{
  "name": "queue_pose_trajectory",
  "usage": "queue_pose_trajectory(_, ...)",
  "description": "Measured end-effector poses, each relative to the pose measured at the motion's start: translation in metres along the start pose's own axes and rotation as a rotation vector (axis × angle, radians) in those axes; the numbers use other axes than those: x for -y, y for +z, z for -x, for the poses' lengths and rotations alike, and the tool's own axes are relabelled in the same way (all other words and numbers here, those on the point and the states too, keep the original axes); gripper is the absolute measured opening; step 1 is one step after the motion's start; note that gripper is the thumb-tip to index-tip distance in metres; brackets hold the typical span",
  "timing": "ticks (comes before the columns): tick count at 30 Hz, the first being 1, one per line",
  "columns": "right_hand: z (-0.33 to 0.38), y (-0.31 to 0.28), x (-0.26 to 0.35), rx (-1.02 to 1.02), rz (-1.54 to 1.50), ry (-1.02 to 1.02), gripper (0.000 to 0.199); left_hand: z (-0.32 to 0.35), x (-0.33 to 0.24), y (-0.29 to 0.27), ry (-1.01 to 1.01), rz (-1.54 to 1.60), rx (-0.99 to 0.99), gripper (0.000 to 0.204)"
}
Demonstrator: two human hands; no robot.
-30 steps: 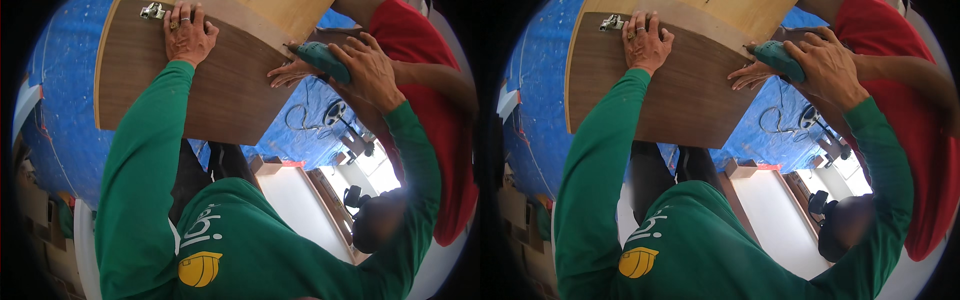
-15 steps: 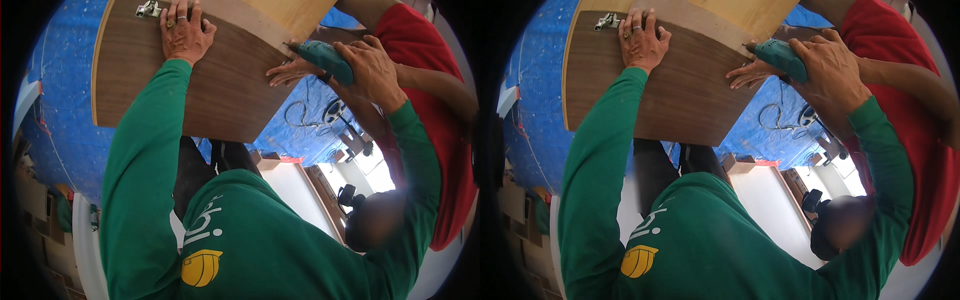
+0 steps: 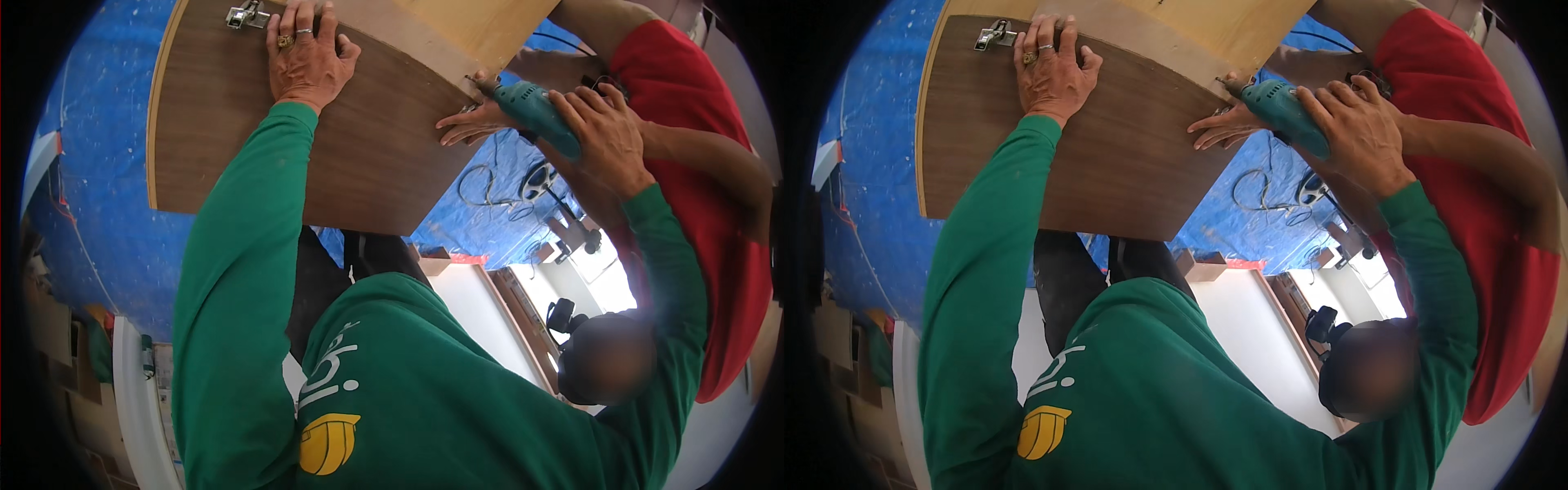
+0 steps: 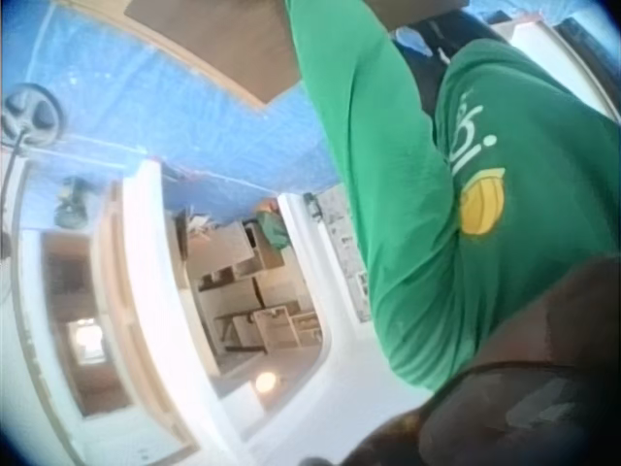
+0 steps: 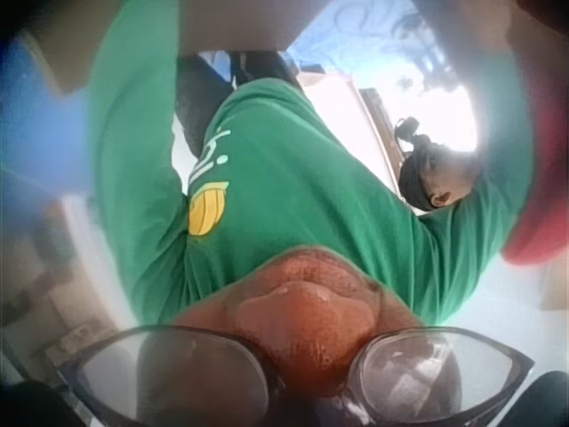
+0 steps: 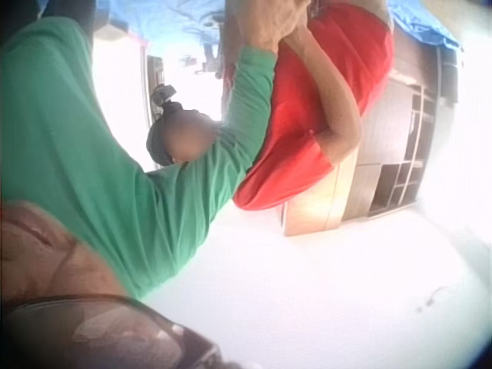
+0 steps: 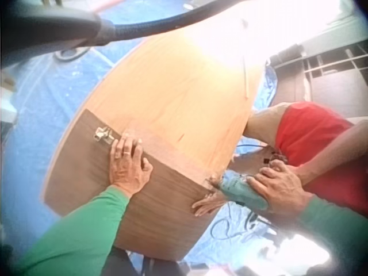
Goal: The person assembles a wooden cabinet door by attaching a wooden edge strip and installing metal hinges. They use a hammer to secure the edge strip and a power drill to fasten the hinges, with assistance from another person who also uses a drill.
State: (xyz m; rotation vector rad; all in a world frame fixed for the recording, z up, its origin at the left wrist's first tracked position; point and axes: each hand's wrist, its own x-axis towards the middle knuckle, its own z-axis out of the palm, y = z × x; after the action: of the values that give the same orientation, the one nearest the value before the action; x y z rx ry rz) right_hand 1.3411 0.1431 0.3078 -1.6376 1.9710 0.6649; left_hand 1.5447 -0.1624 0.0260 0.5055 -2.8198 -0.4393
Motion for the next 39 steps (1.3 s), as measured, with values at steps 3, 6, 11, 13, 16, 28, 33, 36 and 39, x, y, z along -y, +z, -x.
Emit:
queue_pose_trajectory(3,-0.006,-0.011,0.001,0.019,0.005,-0.003,0.076,0.0,0.001,-0.001,-0.004,-0.002,-0.004,0.054)
queue_pose_trajectory(6,-0.011,-0.018,0.006,0.024,0.013,-0.012,0.078,-0.001,0.001,-0.001,-0.002,-0.004,0.005,0.054)
queue_pose_trajectory(11,-0.012,-0.01,0.003,0.048,-0.048,-0.044,0.082,0.002,0.007,0.002,0.003,-0.007,-0.021,0.055)
queue_pose_trajectory(13,-0.009,-0.009,0.003,0.034,-0.034,-0.05,0.082,0.001,0.005,0.002,0.01,-0.003,-0.014,0.055)
queue_pose_trajectory(16,-0.009,-0.013,0.003,0.065,-0.043,-0.031,0.08,0.0,0.002,0.001,0.0,-0.016,0.018,0.056)
queue_pose_trajectory(28,-0.033,-0.091,0.18,-0.029,-0.798,0.244,0.046,0.004,-0.002,0.001,-0.012,-0.004,0.041,0.056)
queue_pose_trajectory(33,-0.044,-0.025,0.244,0.153,-0.956,0.304,0.043,0.003,0.001,0.005,0.0,-0.026,0.027,0.056)
queue_pose_trajectory(36,-0.024,-0.026,0.226,-0.072,-0.933,0.4,0.044,0.005,0.001,0.002,0.007,-0.02,0.032,0.055)
queue_pose_trajectory(39,-0.013,-0.071,0.161,-0.471,-0.618,0.415,0.056,-0.001,0.003,0.006,0.001,-0.051,0.011,0.055)
